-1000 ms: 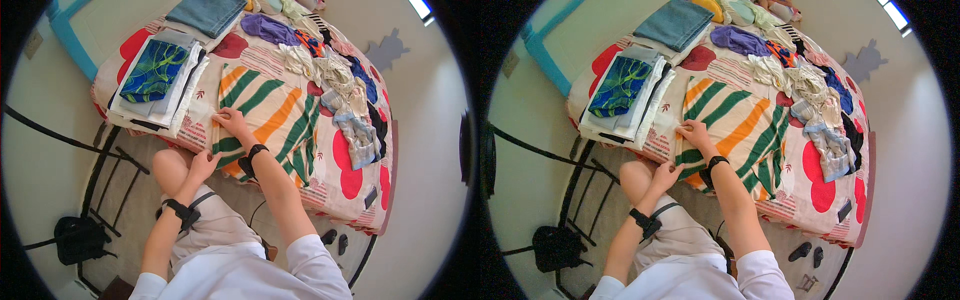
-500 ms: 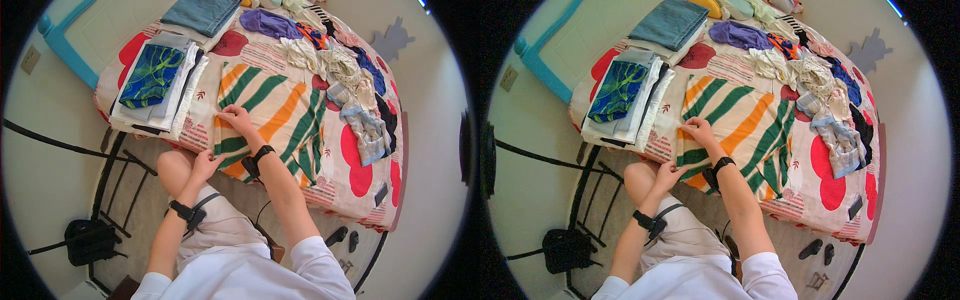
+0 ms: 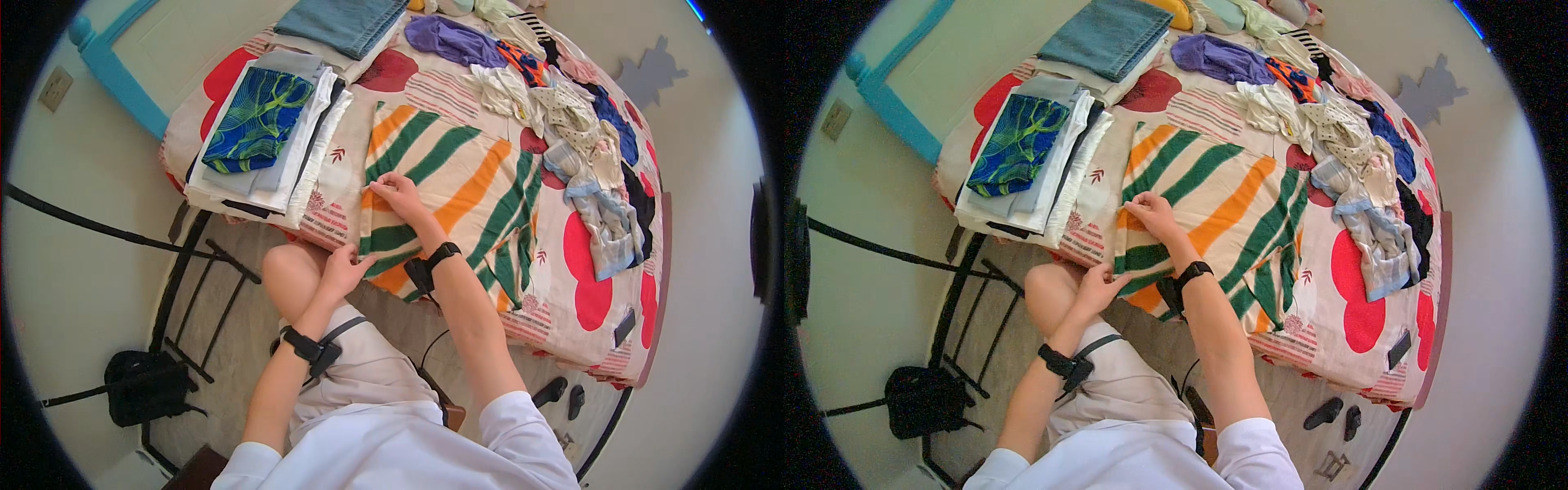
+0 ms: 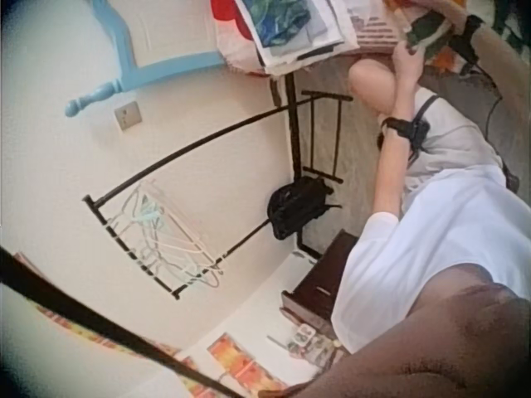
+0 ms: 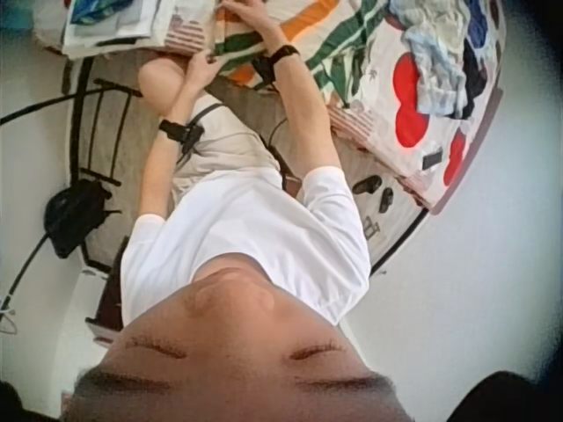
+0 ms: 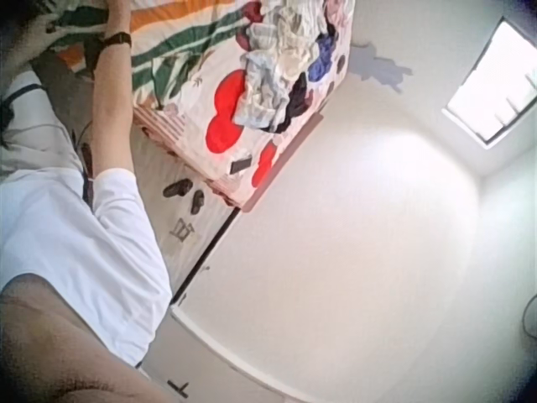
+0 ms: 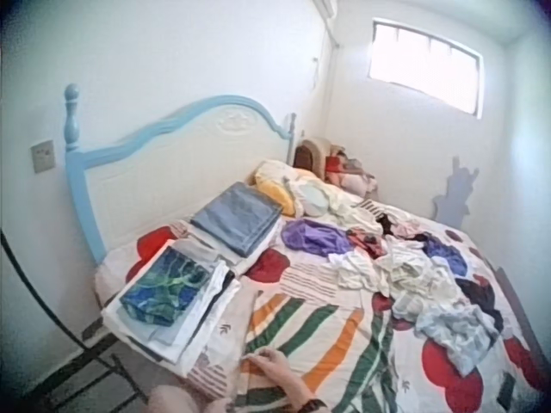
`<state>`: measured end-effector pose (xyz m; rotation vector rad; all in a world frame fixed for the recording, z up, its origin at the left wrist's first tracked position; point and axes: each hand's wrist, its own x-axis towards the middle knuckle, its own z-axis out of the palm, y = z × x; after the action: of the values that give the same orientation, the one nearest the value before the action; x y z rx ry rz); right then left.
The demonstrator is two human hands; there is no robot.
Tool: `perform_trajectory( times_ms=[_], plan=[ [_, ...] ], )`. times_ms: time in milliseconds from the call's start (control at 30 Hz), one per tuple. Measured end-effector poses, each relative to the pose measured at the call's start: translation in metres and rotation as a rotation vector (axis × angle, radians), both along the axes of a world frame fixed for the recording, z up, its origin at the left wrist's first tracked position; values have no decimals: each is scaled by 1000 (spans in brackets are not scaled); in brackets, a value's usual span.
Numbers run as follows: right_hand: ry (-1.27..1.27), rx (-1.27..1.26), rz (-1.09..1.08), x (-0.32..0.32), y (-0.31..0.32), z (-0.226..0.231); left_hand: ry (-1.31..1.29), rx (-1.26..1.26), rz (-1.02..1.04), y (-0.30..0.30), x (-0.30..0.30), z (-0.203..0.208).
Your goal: Folding clothes and placing them in a pile on a bed.
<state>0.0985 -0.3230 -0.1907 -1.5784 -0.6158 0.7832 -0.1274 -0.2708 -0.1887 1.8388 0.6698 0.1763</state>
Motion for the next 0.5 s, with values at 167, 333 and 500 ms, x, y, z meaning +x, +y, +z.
perform_trajectory(
  times_ms=[167, 333, 500],
  plan=[
    [-28, 58, 11, 0, 1, -6, -1, 25, 8, -2, 1, -2],
    [-4, 136, 5, 0, 5, -12, 21, 40, 6, 0, 0, -12],
    [-13, 100, 0, 4, 3, -17, -53, -37, 42, -3, 5, -16]
  ],
)
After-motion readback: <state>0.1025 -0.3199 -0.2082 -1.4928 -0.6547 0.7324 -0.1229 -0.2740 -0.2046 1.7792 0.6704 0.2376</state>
